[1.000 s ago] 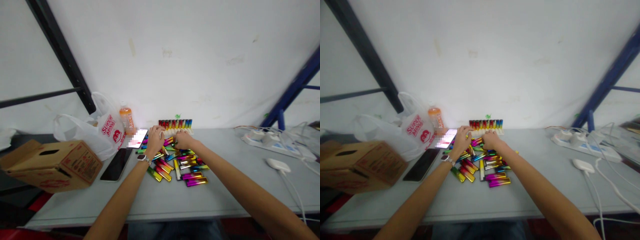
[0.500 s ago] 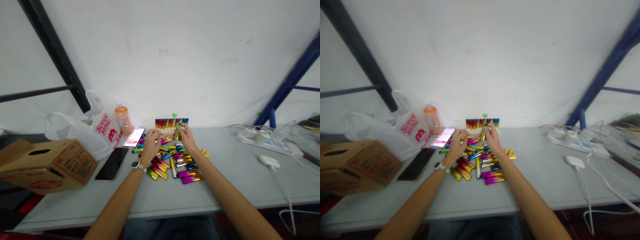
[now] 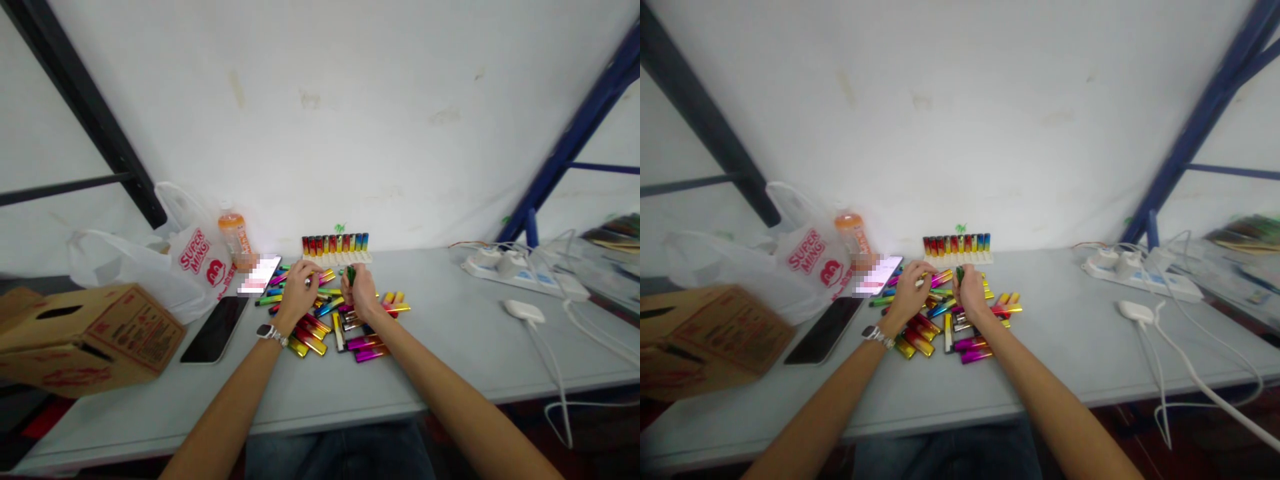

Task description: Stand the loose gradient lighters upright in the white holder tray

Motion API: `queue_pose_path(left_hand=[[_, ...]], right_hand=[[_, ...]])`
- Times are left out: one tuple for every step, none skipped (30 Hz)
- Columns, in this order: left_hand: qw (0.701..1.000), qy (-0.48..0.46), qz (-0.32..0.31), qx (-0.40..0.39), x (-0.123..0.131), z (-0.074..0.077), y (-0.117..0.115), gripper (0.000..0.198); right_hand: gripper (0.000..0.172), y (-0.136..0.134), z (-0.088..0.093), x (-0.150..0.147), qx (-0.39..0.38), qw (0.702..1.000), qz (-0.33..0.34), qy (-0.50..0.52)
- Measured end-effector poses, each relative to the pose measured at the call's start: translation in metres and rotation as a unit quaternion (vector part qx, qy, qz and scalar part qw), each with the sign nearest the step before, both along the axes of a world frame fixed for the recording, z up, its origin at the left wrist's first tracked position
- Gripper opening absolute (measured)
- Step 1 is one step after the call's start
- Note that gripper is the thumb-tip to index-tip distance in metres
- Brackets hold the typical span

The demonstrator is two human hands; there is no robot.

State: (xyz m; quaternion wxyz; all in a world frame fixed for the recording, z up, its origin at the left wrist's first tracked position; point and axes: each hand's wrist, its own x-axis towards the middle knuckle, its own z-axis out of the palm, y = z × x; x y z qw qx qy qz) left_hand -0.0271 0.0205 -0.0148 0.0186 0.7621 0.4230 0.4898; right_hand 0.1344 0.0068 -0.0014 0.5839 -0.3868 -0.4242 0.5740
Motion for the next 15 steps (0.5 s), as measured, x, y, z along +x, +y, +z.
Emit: queue_pose_path(left_hand=[[1.0,0.001,-0.001,0.0,0.0002,0.0,-0.0001,0.019],[1.0,0.001,-0.001,0.0,0.0004,0.0,-0.0002,0.019],[1.0,0.001,-0.001,0.0,0.0007,0.0001,-0.0003,0.019],[1.0,0.001,-0.001,0.0,0.001,0.0003,-0.0004,0.019],[1.0,0.002,0.0,0.0,0.0012,0.0005,-0.0005,0.019],[1.0,0.002,0.001,-0.001,0.0015,0.0008,-0.0007,0.019],[1.0,0.003,0.002,-0.002,0.0017,0.0012,-0.001,0.019],[1.0,0.003,0.003,-0.003,0.002,0.0017,-0.0013,0.019],[1.0,0.004,0.003,-0.004,0.0022,0.0022,-0.0017,0.019],[1.0,0.004,0.002,-0.005,0.0024,0.0027,-0.0021,0.019],[1.0,0.004,0.001,-0.005,0.0025,0.0031,-0.0025,0.019],[1.0,0.004,-0.001,-0.004,0.0026,0.0034,-0.0027,0.019],[1.0,0.003,-0.004,-0.004,0.0027,0.0035,-0.0028,0.019],[1.0,0.001,-0.006,-0.004,0.0027,0.0034,-0.0028,0.019],[1.0,-0.001,-0.008,-0.004,0.0027,0.0031,-0.0026,0.019]], right_hand=[[0.049,-0.001,0.0005,-0.0001,-0.002,1.0,-0.003,0.015],[0.05,-0.0022,0.0013,0.0002,-0.008,0.999,0.008,0.03],[0.052,-0.0036,0.0022,0.0008,-0.019,0.998,0.026,0.047],[0.055,-0.0049,0.003,0.0016,-0.031,0.996,0.048,0.062],[0.058,-0.0061,0.0037,0.0023,-0.042,0.994,0.07,0.072],[0.061,-0.0071,0.0041,0.0029,-0.05,0.992,0.087,0.077],[0.063,-0.0079,0.0043,0.0031,-0.054,0.991,0.097,0.079],[0.064,-0.0084,0.0041,0.003,-0.054,0.99,0.102,0.079],[0.064,-0.0087,0.0036,0.0026,-0.053,0.99,0.103,0.078],[0.064,-0.0087,0.003,0.0019,-0.052,0.99,0.104,0.077],[0.062,-0.0083,0.0022,0.001,-0.05,0.991,0.101,0.072],[0.06,-0.0076,0.0013,0.0002,-0.048,0.993,0.093,0.062],[0.058,-0.0065,0.0003,-0.0006,-0.046,0.995,0.081,0.047],[0.056,-0.0052,-0.0006,-0.0011,-0.042,0.996,0.069,0.026],[0.055,-0.0038,-0.0014,-0.0013,-0.037,0.997,0.06,0.003]])
